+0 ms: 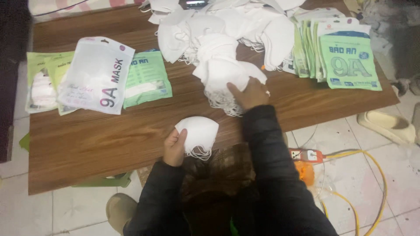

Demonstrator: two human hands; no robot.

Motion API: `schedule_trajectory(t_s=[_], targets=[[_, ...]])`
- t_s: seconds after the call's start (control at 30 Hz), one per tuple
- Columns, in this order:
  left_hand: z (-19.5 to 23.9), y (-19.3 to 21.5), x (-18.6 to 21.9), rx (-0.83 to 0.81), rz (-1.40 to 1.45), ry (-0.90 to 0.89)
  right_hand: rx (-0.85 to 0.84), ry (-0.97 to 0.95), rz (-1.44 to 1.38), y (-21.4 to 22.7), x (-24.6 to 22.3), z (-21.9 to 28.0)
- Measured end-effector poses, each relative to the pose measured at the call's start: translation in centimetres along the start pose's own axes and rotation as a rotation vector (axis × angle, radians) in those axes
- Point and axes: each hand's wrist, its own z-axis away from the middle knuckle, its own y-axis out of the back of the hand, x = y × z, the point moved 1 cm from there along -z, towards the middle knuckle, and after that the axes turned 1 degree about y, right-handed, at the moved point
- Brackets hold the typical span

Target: Stacking and organizing white face masks on a wooden table

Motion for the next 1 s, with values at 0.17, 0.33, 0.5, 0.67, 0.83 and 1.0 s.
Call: schedule_trajectory(t_s=[0.17, 0.33, 0.5, 0.67, 0.83, 1.0], targets=[[-0.7, 0.8, -1.5, -0.021, -0.041, 0.013, 0.104, 0.027, 0.008, -0.7, -0.6, 1.6], [-0.7, 1.2, -1.8, 0.026, -0.032, 0.022, -0.038, -0.018, -0.062, 2.3, -1.1, 1.4], [-1.3, 2.0, -2.7, 0.019, -0.064, 0.029, -0.090, -0.018, -0.104, 3.3, -1.0, -0.3], [-0.9, 0.7, -1.6, 0.037, -0.001, 0.011, 0.134, -0.021, -0.171, -1.5, 8.0, -10.2], [-0.9, 0.8, -1.9, 0.059, 0.047, 0.011, 0.157, 0.067, 0.084, -3.7, 12.3, -17.1], [-1.0, 0.6, -1.5, 0.013, 0.068, 0.032, 0.065, -0.021, 0.022, -2.3, 11.6, -17.1]])
